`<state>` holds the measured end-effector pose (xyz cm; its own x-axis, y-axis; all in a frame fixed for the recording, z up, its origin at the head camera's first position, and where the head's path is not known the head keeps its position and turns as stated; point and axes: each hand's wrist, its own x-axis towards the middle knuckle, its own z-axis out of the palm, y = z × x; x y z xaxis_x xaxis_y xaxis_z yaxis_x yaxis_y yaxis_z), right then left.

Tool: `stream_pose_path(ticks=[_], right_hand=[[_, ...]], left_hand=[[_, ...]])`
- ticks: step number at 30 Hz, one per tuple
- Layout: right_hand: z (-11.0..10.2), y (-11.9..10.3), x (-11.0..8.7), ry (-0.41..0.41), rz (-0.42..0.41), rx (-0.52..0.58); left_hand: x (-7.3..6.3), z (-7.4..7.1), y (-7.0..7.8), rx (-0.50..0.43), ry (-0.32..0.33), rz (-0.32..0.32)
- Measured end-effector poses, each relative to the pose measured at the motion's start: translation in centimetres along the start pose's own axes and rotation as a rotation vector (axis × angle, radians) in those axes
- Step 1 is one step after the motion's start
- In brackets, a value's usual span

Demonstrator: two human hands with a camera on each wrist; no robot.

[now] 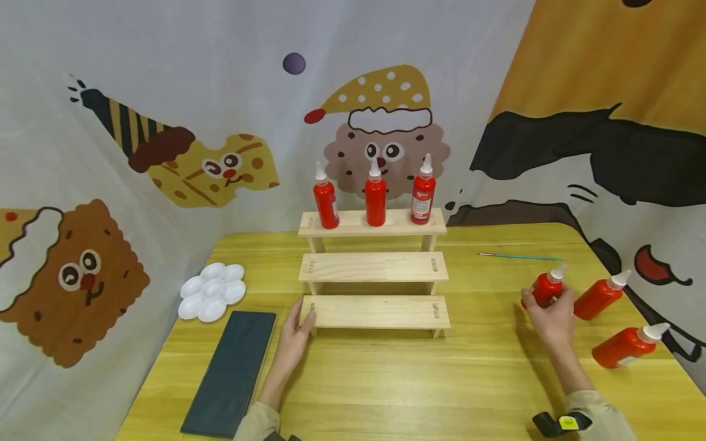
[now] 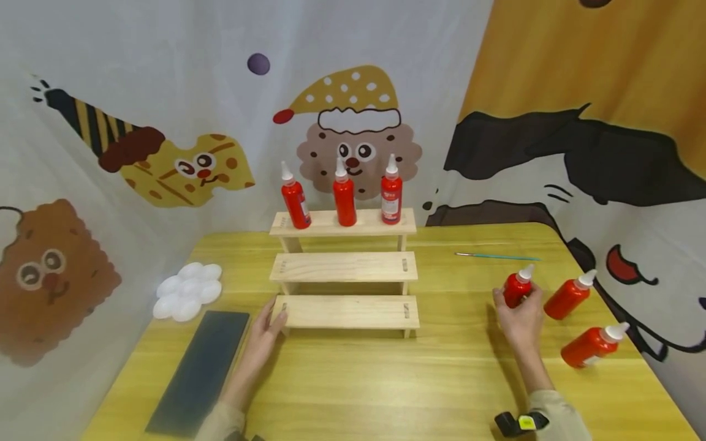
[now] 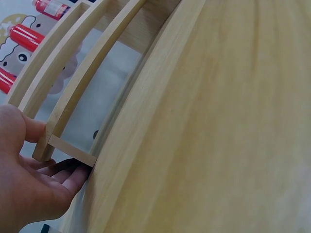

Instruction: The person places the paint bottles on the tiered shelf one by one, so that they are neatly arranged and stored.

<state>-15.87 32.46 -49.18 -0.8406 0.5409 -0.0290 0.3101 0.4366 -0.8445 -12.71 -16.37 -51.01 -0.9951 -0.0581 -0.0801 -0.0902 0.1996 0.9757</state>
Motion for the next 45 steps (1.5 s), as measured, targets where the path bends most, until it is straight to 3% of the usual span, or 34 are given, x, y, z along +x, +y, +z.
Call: stream_pose_path(ticks=[10, 23, 32, 39, 45], right_hand=[[0.6, 0.8, 0.1, 0.032, -0.046, 0.008], [0.2, 0.2, -0.5, -0.055, -0.037, 0.004], [0.3, -2.6, -1.8, -0.089, -0.093, 0.036], [0.5, -5.2, -3.2, -0.167, -0.192, 0.080], [1.0, -7.3, -4.4, -0.173, -0.276, 0.065]], left_hand=[[0.0, 0.0, 0.0, -0.010, -0.007, 0.009], [-0.1, 0.0, 0.2, 0.011, -0.011, 0.012], [-0.1, -0.1, 0.1, 0.005, -0.005, 0.008], [-0.1, -0.1, 0.1, -0.004, -0.008, 0.016], [-0.1, -0.1, 0.1, -0.016, -0.010, 0.017]])
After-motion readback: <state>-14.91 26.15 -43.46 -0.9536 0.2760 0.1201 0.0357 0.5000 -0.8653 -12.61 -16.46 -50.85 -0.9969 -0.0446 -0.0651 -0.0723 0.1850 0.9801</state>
